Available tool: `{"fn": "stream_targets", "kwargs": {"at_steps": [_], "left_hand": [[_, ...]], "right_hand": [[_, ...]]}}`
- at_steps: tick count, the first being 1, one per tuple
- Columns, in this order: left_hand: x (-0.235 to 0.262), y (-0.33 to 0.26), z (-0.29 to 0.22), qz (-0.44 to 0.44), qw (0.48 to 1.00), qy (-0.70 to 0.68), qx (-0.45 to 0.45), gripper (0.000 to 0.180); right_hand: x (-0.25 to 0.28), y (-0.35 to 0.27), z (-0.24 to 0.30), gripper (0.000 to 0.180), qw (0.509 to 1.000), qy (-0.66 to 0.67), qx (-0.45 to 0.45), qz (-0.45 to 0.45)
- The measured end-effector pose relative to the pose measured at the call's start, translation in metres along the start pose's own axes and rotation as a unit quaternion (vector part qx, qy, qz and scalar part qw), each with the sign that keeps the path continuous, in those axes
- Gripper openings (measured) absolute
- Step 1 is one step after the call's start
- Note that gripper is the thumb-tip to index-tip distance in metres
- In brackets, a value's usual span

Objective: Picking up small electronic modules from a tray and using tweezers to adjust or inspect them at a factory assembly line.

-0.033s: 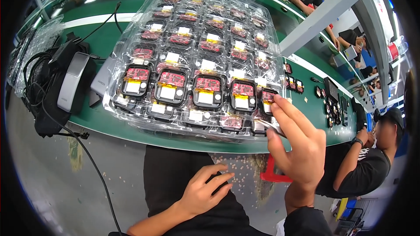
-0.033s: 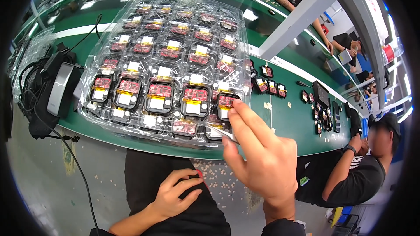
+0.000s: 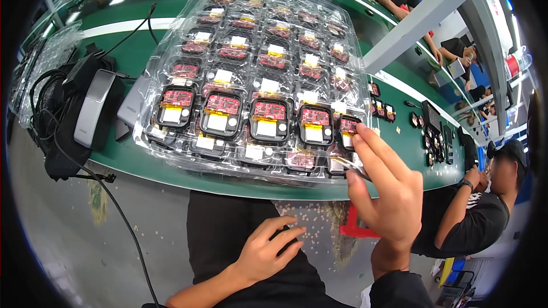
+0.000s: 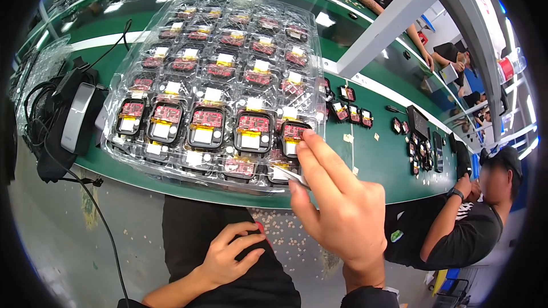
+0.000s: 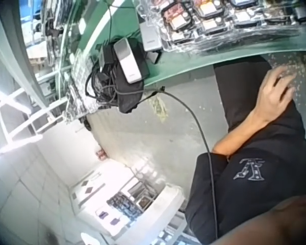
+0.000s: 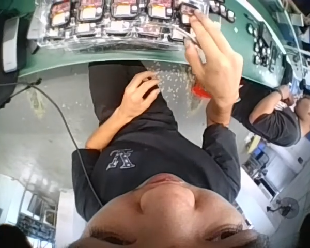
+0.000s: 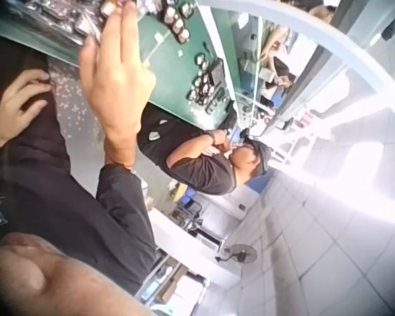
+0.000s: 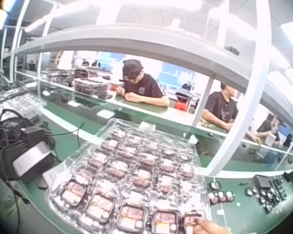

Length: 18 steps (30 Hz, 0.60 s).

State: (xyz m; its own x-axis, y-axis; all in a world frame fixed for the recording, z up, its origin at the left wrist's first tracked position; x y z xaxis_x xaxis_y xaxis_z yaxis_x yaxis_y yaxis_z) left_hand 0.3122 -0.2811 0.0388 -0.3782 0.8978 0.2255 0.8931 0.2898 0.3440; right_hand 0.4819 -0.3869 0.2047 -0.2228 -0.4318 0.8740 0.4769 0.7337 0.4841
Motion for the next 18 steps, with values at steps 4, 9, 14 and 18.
{"fn": "stream_targets", "kwargs": {"at_steps": [4, 9, 14, 18], "left_hand": [[-0.007, -0.005, 0.0, 0.038, 0.999, -0.009, 0.009, 0.033], [0.003, 0.009, -0.02, 0.02, 0.996, 0.025, -0.085, 0.03], [0.042, 0.057, -0.062, -0.12, 0.952, 0.145, -0.24, 0.035], [0.064, 0.104, -0.086, -0.144, 0.895, 0.332, -0.263, 0.019]], "right_hand": [[0.001, -0.008, 0.003, 0.047, 0.999, -0.016, -0.006, 0.029], [0.0, -0.01, 0.004, 0.054, 0.999, -0.018, -0.015, 0.04], [0.001, -0.012, 0.0, 0.057, 0.997, -0.027, -0.022, 0.066], [0.004, -0.012, -0.001, 0.058, 0.997, -0.03, -0.001, 0.064]]}}
Point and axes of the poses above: each hand's wrist, its own y-axis towards the middle knuckle, its own x-axis out of the back of the hand, z = x × y, the point moved 1 cm from there along y, towards the middle knuckle, and after that the axes turned 4 degrees about -z, right-handed, at the moved point
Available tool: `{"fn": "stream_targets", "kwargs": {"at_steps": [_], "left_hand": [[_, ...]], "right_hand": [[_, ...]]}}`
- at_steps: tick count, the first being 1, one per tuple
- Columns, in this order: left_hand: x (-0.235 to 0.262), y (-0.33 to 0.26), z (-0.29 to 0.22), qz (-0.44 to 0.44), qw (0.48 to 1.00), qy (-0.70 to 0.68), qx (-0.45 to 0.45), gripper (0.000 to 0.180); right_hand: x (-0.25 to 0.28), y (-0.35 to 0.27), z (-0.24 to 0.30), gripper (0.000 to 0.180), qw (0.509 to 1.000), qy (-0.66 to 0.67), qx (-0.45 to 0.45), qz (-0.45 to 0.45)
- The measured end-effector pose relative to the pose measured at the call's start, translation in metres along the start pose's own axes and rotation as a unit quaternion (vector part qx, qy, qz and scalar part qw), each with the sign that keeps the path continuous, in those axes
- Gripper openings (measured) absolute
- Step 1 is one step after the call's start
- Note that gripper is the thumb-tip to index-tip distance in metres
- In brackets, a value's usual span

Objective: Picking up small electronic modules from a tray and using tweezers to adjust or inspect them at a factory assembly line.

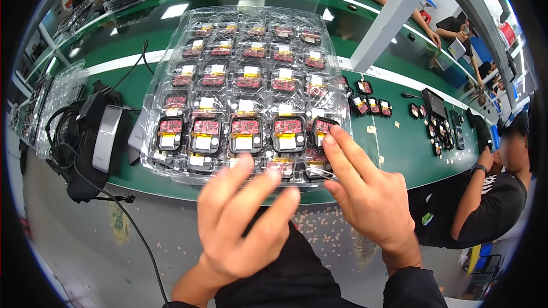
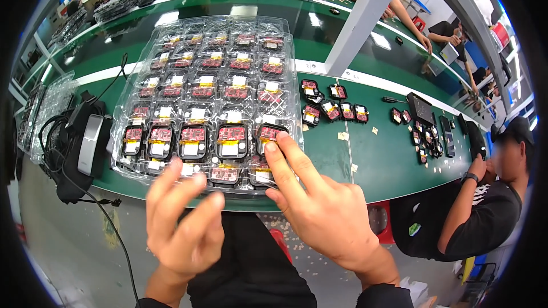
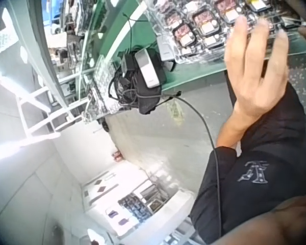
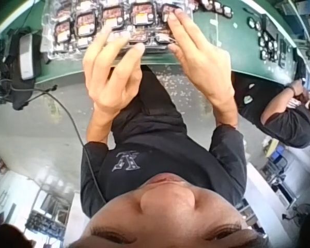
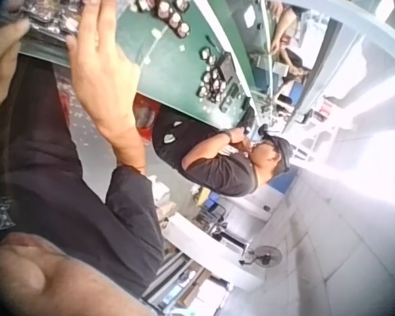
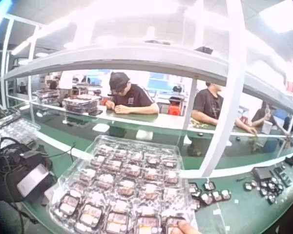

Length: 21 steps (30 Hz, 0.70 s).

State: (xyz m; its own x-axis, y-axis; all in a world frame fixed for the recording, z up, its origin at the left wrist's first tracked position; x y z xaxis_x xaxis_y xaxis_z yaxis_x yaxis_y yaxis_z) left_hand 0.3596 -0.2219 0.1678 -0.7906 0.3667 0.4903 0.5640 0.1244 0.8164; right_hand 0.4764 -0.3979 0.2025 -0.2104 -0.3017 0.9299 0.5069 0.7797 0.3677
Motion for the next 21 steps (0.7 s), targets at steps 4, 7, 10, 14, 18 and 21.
{"fn": "stream_targets", "kwargs": {"at_steps": [4, 7, 10, 14, 18, 21], "left_hand": [[-0.023, 0.037, 0.015, 0.099, 0.994, 0.038, -0.007, 0.035], [-0.028, 0.036, 0.026, 0.146, 0.988, 0.042, 0.001, 0.034], [-0.025, 0.036, 0.028, 0.155, 0.986, 0.056, 0.007, 0.033], [-0.03, 0.034, 0.03, 0.142, 0.988, 0.057, 0.002, 0.031], [-0.03, 0.031, 0.03, 0.136, 0.988, 0.071, 0.002, 0.032], [-0.028, 0.032, 0.029, 0.14, 0.988, 0.064, 0.014, 0.028]], "right_hand": [[0.0, -0.003, -0.011, 0.058, 1.0, 0.005, 0.009, -0.008], [0.008, 0.003, -0.012, 0.056, 1.0, 0.0, 0.022, 0.022], [0.012, 0.008, -0.012, 0.058, 0.995, 0.005, 0.021, 0.093], [0.01, 0.01, -0.022, 0.059, 0.993, 0.066, 0.022, 0.1], [0.008, 0.006, -0.018, 0.058, 0.992, 0.07, 0.014, 0.106], [0.014, 0.013, -0.013, 0.056, 0.993, 0.056, 0.018, 0.098]]}}
Point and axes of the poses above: each hand's wrist, its own y-axis towards the middle knuckle, its own x-axis out of the back of the hand, z = x × y, the point moved 1 cm from there along y, towards the middle knuckle, and after that the axes turned 4 degrees about -z, right-handed, at the moved point
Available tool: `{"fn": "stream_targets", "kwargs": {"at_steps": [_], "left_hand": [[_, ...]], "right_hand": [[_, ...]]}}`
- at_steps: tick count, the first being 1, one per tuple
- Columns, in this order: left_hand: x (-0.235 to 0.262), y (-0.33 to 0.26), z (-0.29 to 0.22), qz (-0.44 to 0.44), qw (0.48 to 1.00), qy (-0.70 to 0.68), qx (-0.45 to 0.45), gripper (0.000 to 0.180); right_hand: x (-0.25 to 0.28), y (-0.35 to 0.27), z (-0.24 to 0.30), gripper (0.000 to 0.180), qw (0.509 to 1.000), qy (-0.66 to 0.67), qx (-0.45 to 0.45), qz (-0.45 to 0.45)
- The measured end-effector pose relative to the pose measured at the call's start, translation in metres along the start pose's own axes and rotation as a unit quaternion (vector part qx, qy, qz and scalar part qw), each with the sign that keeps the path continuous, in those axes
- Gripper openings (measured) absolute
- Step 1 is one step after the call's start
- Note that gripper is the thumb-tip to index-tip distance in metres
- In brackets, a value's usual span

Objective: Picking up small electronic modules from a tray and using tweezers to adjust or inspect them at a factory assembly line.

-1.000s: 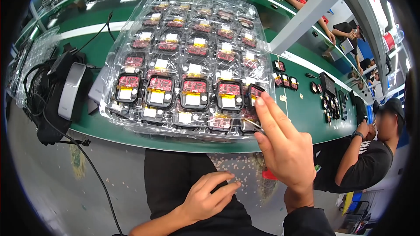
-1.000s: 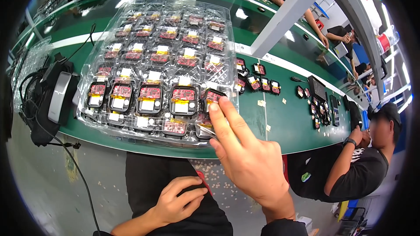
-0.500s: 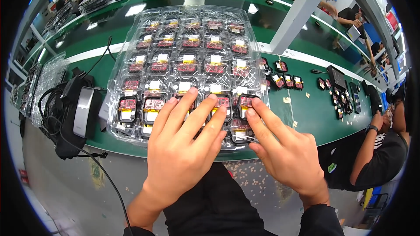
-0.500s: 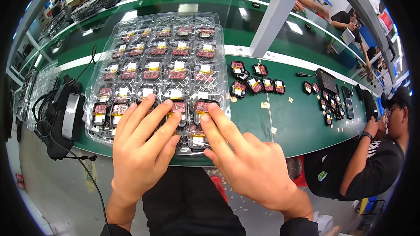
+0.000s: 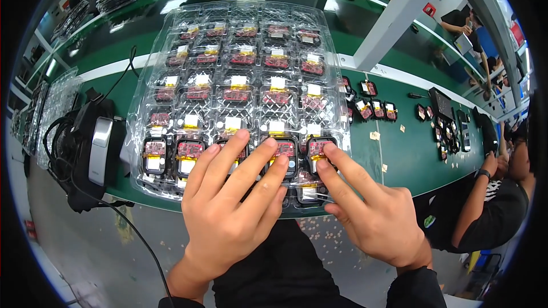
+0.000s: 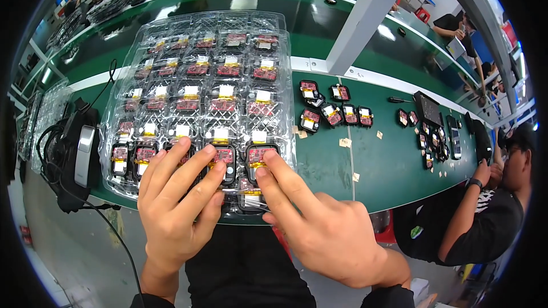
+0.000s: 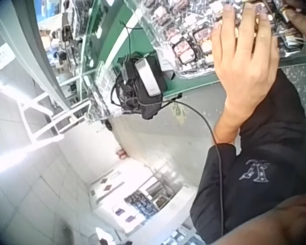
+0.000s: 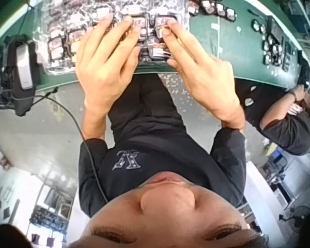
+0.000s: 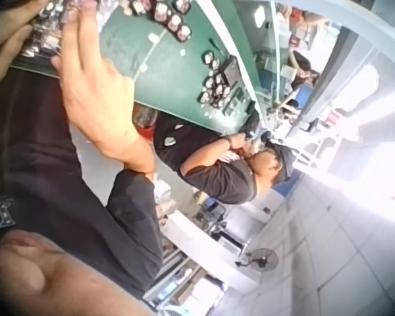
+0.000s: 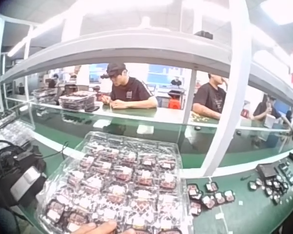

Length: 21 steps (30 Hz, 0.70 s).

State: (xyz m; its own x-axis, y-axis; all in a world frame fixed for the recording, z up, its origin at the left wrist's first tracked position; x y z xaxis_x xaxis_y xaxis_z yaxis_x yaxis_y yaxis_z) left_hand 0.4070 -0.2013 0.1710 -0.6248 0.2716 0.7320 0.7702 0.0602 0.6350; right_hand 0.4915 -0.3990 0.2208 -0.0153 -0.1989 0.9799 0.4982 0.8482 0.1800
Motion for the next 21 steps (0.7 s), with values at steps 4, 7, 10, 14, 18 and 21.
{"fn": "stream_targets", "kwargs": {"at_steps": [4, 7, 10, 14, 18, 21], "left_hand": [[0.0, 0.001, -0.003, -0.001, 1.0, -0.008, 0.013, 0.028], [0.002, 0.001, -0.005, 0.0, 1.0, -0.009, 0.015, 0.028], [0.002, 0.001, -0.007, -0.001, 1.0, -0.012, 0.015, 0.028], [-0.001, 0.005, -0.01, 0.004, 1.0, -0.014, 0.017, 0.028], [0.003, 0.006, -0.006, -0.002, 0.999, -0.019, 0.034, 0.028], [0.002, 0.005, -0.007, -0.015, 0.999, -0.017, 0.035, 0.028]], "right_hand": [[0.004, 0.005, 0.006, 0.053, 1.0, -0.023, -0.004, -0.007], [0.003, 0.004, 0.009, 0.05, 0.997, -0.075, -0.001, -0.012], [0.003, 0.003, 0.004, 0.049, 0.999, -0.028, 0.002, -0.038], [-0.002, 0.0, 0.001, 0.043, 0.997, -0.032, 0.002, -0.065], [-0.013, -0.004, -0.028, 0.032, 0.964, 0.14, 0.039, -0.222], [-0.03, -0.016, -0.061, 0.024, 0.929, 0.201, -0.066, -0.305]]}}
Point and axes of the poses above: each hand's wrist, its own y-axis towards the middle knuckle, its own x-axis out of the back of the hand, z = x × y, the point moved 1 cm from there along y, towards the middle knuckle, and after that the axes turned 4 degrees about -z, right-handed, at the moved point
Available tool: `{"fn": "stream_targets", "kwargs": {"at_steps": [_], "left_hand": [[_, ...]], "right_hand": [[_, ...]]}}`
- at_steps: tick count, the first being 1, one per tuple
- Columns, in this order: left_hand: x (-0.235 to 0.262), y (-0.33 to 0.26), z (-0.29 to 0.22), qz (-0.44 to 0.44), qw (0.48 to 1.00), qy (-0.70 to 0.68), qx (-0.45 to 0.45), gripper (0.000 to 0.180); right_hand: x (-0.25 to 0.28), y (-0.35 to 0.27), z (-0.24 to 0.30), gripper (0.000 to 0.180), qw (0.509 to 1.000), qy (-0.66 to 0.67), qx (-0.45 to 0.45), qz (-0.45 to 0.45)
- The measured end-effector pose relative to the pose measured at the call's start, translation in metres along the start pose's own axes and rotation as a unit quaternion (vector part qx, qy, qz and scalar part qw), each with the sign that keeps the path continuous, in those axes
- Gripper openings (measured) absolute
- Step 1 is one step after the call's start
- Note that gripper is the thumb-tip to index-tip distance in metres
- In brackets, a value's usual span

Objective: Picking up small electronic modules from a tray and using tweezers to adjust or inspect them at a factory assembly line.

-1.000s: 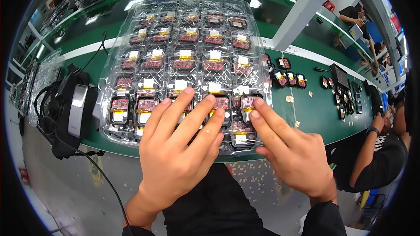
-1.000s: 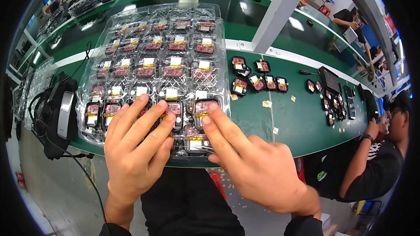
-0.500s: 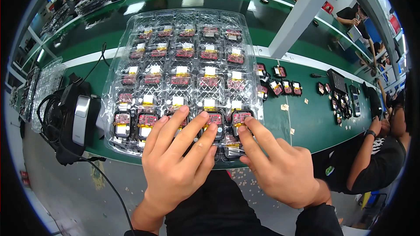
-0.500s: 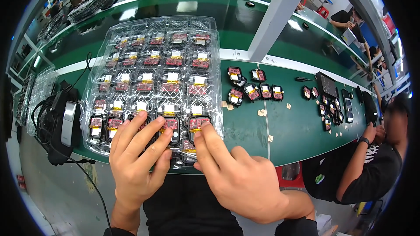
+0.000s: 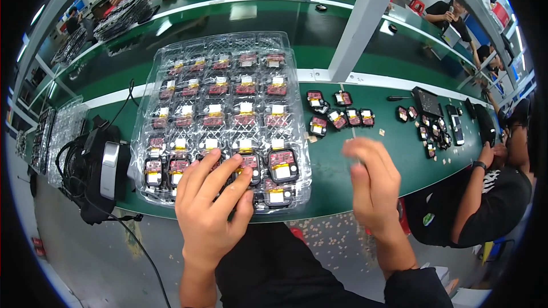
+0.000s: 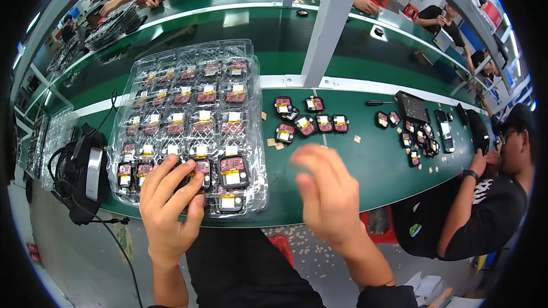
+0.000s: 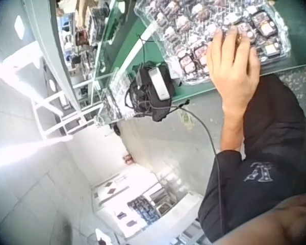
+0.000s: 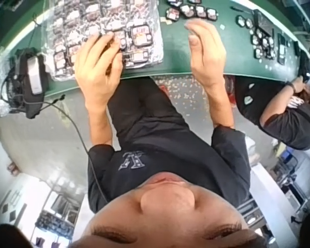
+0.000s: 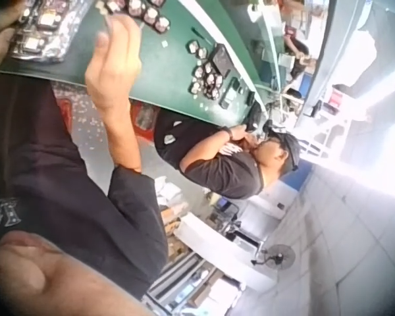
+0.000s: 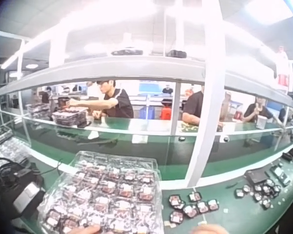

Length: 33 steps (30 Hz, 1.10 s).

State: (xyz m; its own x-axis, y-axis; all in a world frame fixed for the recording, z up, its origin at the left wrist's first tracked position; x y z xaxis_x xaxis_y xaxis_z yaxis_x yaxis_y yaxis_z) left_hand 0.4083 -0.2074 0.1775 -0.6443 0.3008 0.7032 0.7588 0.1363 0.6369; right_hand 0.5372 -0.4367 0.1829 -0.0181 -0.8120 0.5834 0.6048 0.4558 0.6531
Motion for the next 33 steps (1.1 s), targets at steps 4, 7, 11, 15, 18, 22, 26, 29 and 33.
{"fn": "stream_targets", "kwargs": {"at_steps": [4, 7, 11, 15, 18, 22, 26, 29, 33], "left_hand": [[-0.002, 0.004, -0.004, -0.015, 1.0, -0.012, -0.007, 0.027], [0.0, 0.002, -0.006, -0.018, 1.0, -0.008, -0.006, 0.026], [0.001, 0.0, -0.008, -0.013, 1.0, -0.021, 0.003, 0.025], [0.003, -0.001, -0.013, -0.007, 1.0, -0.02, 0.018, 0.026], [0.002, -0.001, -0.012, -0.004, 0.999, -0.008, 0.039, 0.026], [-0.003, -0.001, -0.013, 0.004, 0.999, -0.005, 0.044, 0.025], [-0.003, 0.003, -0.014, 0.002, 0.999, -0.013, 0.037, 0.026], [0.002, 0.0, -0.01, 0.007, 0.999, 0.002, 0.036, 0.026], [0.002, 0.002, -0.013, -0.003, 0.999, -0.012, 0.038, 0.026]], "right_hand": [[-0.016, -0.009, -0.079, 0.032, 0.976, -0.12, -0.179, 0.024], [-0.017, 0.005, -0.113, 0.042, 0.95, -0.188, -0.25, 0.002], [-0.028, 0.024, -0.132, 0.059, 0.932, -0.208, -0.29, 0.059], [-0.034, 0.028, -0.12, 0.057, 0.955, -0.157, -0.226, 0.11], [-0.033, 0.025, -0.104, 0.051, 0.952, -0.183, -0.191, 0.154], [-0.026, 0.008, -0.094, 0.05, 0.958, -0.148, -0.178, 0.169], [-0.01, -0.003, -0.079, 0.05, 0.96, -0.128, -0.18, 0.174], [0.003, -0.013, -0.072, 0.047, 0.972, -0.043, -0.221, 0.071], [0.034, -0.033, -0.094, 0.03, 0.978, -0.029, -0.204, -0.044]]}}
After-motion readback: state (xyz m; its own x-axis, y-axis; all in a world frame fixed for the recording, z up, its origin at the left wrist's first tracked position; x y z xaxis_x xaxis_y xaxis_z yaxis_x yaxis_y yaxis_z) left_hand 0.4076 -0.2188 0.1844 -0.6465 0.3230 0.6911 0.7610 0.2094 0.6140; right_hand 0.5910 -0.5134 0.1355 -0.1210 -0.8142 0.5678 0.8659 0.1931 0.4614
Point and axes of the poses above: each hand's wrist, its own y-axis towards the middle knuckle, its own x-axis out of the back of the hand, z = x × y, the point moved 1 cm from there along y, towards the middle knuckle, and after that the axes turned 4 degrees about -z, right-handed, at the moved point
